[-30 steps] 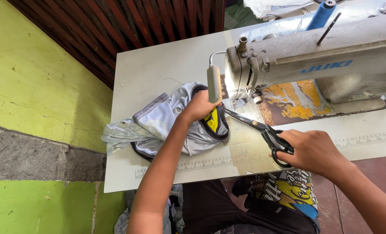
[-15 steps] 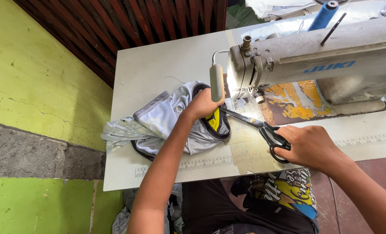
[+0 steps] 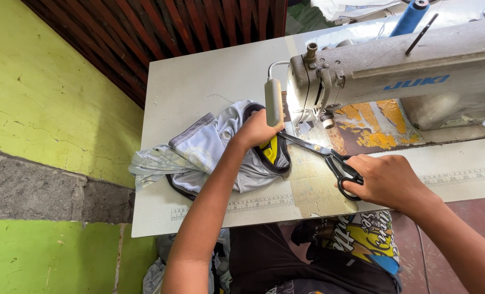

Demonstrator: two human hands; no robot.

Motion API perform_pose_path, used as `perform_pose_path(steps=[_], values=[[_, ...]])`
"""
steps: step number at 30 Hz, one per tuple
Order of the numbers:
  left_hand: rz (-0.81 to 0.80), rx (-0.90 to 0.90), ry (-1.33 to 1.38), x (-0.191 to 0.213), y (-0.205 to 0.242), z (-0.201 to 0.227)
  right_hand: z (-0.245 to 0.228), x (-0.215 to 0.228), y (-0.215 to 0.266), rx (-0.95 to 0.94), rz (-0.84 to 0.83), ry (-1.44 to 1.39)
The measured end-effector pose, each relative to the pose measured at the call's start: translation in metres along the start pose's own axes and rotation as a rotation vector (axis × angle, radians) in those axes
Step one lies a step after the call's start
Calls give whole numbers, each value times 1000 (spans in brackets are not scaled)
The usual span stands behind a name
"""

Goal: A person trims excess fabric from a garment with scissors and adjusts the settings on an industrial sewing machine.

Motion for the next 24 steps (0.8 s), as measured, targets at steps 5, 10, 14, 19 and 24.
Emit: perform_pose_path(steps=[5,10,14,19,24], values=[[-8,9,2,-1,1,1,3,-5,3,-7,-7,-13],[2,-29,64,-4,-1,3,6,-15,6,11,-20,18],[6,-6,64,6,32,21,2,-3,23,7,-94,-21],[35,-202,-77,-14,51,29,-11,-1,57,36,-260,-132],[49,-215,-304,-49,50,11,-11,-15,66,65,-276,-115]])
Point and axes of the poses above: each hand's wrist, its own y-axis away from the middle knuckle, its own x-axis out of the back of the hand, z = x × y, the point moved 10 cm from there along -y, towards the middle knuckle, and after that the axes turned 4 degrees about -y, right-handed, at the moved point
